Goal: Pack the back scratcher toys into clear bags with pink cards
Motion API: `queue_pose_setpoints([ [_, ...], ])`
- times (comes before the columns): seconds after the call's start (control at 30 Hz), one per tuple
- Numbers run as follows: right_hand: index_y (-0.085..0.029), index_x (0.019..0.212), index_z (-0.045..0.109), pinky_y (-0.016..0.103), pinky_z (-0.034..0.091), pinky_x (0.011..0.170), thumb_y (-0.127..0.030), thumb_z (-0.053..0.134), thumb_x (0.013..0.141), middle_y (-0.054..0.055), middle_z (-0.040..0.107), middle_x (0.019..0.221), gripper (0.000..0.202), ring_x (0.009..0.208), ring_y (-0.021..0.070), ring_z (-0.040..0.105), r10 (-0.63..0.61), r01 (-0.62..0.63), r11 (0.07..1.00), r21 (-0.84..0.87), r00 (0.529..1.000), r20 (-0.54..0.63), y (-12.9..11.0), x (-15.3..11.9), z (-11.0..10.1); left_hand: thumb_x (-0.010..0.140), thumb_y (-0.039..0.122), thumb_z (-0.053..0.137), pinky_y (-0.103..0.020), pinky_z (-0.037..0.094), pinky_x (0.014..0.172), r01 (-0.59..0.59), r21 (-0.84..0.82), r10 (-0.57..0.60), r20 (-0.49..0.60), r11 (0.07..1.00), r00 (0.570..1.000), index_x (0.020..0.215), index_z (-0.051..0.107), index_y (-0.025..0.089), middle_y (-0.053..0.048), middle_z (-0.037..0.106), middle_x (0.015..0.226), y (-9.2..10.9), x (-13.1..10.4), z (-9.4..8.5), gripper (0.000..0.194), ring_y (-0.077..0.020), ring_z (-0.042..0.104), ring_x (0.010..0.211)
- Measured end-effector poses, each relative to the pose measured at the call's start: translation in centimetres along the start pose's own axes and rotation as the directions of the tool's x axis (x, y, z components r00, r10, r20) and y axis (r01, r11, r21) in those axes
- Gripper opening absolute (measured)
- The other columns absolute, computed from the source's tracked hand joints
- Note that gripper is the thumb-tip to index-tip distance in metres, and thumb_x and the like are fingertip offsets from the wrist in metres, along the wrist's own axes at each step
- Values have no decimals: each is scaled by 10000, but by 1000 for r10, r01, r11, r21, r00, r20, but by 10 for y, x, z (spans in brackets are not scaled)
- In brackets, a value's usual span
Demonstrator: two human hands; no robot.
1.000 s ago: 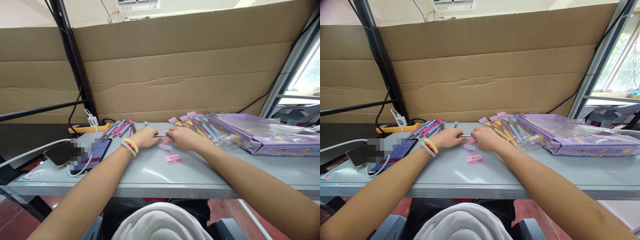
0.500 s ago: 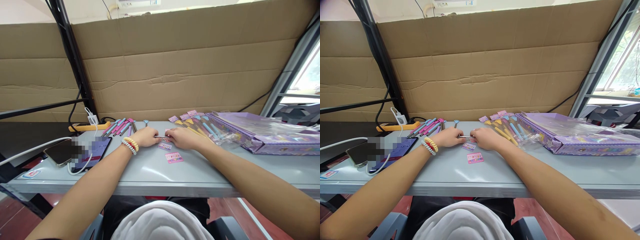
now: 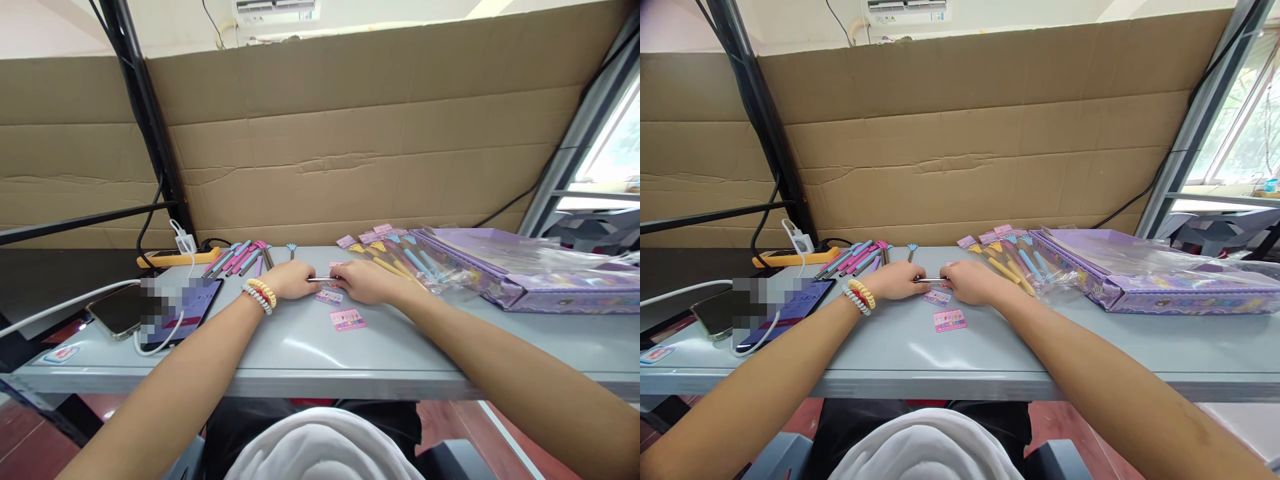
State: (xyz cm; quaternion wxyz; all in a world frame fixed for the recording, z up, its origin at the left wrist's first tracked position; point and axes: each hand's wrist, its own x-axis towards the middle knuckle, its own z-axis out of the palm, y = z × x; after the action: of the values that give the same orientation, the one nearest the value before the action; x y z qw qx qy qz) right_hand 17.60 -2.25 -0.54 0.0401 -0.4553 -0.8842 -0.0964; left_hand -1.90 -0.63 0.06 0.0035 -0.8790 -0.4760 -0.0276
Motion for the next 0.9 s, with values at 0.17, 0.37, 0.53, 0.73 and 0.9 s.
queue_pose_setpoints([
  [0.17,-210,978,608,257,306,569,-276,380,894,68,666,922,253,746,177,573,8,-8,1000,20,1000,4,-1,-1,-2,814,495,424,-269,400,592,5,1,-5,-19,1000,1000,957,666,211,-72,692,887,0,0,0,399,-196,614,745],
  [0.37,-205,985,614,259,312,582,-289,381,897,73,668,918,262,759,181,575,12,-13,1000,23,1000,15,-4,-3,-6,814,490,423,-270,372,563,-16,-10,16,-38,1000,999,925,658,216,-64,688,875,-1,1,1,378,-189,609,728],
  [0.53,-207,995,616,255,316,587,-303,395,897,75,667,932,260,769,180,580,18,-19,1000,16,1000,21,-4,-3,-7,810,499,424,-268,371,563,-22,-18,21,-45,1000,999,921,656,213,-62,687,875,-3,2,3,385,-188,608,734],
  [0.73,-203,1008,622,252,321,594,-293,406,888,76,671,929,263,768,177,579,7,-8,999,45,1000,15,-2,-2,-6,802,508,432,-267,373,563,-9,-19,8,-29,1000,1000,921,659,218,-59,688,870,-2,2,2,388,-190,608,732],
  [0.9,-207,997,623,249,317,584,-291,396,889,71,671,917,265,743,170,570,5,-5,998,62,1000,1,-1,-2,-3,802,489,439,-267,373,563,-11,-19,10,-41,1000,999,921,660,216,-60,687,872,0,1,1,372,-189,607,732],
])
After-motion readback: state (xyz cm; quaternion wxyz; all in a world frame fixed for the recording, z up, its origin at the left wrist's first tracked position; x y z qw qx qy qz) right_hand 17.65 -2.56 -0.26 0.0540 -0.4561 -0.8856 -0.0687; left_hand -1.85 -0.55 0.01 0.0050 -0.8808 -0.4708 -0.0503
